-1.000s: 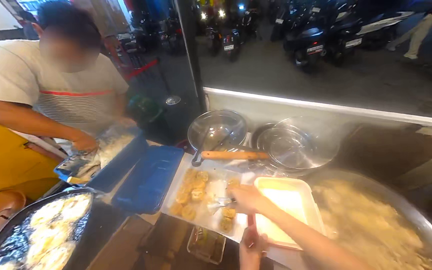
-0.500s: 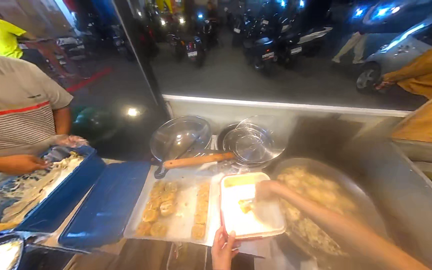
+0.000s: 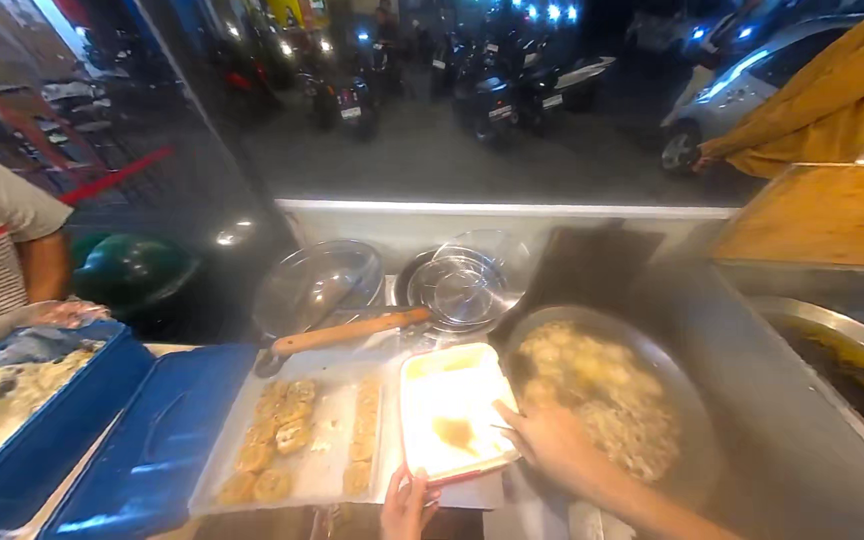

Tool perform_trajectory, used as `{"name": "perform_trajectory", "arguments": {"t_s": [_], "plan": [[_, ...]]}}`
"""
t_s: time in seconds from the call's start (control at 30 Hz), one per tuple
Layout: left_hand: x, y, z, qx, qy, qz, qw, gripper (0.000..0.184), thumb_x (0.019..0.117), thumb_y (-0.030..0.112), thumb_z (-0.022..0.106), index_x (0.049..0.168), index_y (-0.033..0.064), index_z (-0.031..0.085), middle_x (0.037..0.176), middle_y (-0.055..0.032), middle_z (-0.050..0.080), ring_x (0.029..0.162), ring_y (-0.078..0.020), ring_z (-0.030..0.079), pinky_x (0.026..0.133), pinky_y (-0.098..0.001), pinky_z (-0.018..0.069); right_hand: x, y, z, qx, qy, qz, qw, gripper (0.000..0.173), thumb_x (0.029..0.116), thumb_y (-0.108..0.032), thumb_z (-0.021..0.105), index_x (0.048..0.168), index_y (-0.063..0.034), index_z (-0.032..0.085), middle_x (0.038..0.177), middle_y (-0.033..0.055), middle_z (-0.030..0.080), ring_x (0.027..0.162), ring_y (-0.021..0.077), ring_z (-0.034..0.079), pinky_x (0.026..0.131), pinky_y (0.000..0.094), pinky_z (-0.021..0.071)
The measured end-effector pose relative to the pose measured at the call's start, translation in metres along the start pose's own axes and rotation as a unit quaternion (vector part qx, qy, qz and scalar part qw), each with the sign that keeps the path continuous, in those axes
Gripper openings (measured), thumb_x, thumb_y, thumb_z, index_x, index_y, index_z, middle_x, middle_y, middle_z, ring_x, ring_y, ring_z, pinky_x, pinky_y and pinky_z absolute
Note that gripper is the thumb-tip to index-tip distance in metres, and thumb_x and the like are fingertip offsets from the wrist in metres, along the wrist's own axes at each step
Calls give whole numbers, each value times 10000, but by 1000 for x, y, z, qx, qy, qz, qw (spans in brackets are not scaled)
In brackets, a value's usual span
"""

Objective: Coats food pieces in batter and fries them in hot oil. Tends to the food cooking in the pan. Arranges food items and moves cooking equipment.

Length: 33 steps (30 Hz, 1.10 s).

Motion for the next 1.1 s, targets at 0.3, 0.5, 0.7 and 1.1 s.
{"name": "perform_trajectory", "arguments": {"t_s": [0.3, 0.5, 0.7, 1.1], "plan": [[2, -6, -3, 17, -3, -10, 1000, 492, 1077, 203, 519, 1480, -10, 335, 1038, -155, 701, 835, -215, 736, 771, -404, 626, -46, 156, 70, 660, -28, 185, 728, 451, 1070, -333, 555, 1481, -149, 539, 727, -38, 526, 511, 49, 439, 460, 215, 392], [-2, -4, -7, 19, 15, -17, 1000, 469, 1078, 207, 513, 1471, 1, 361, 1071, -161, 700, 864, -230, 737, 782, -412, 624, -50, 281, 168, 537, -8, 369, 759, 384, 1078, -357, 553, 1375, -124, 625, 840, 42, 580, 605, 111, 497, 564, 291, 454], [-6, -3, -9, 17, 47, -29, 998, 474, 1058, 191, 560, 1464, -1, 408, 1079, -189, 703, 870, -257, 742, 763, -411, 629, -17, 308, 191, 197, -129, 397, 887, 528, 1039, -433, 531, 1373, -35, 621, 1377, 250, 625, 1308, 423, 584, 1071, 649, 448], [-1, 0, -6, -41, 19, -23, 999, 477, 1020, 141, 629, 1431, -24, 449, 1029, -203, 725, 830, -263, 745, 753, -421, 632, 42, -82, -33, 94, -87, -22, 992, 521, 1040, -479, 521, 1519, -276, 536, 1121, 194, 737, 1054, 413, 694, 906, 639, 517]]}}
Point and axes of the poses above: each hand's wrist, its own x-axis towards the middle knuckle, its own z-axis out of the palm, y = z × x, the point moved 9 cm from there along x, towards the middle knuckle
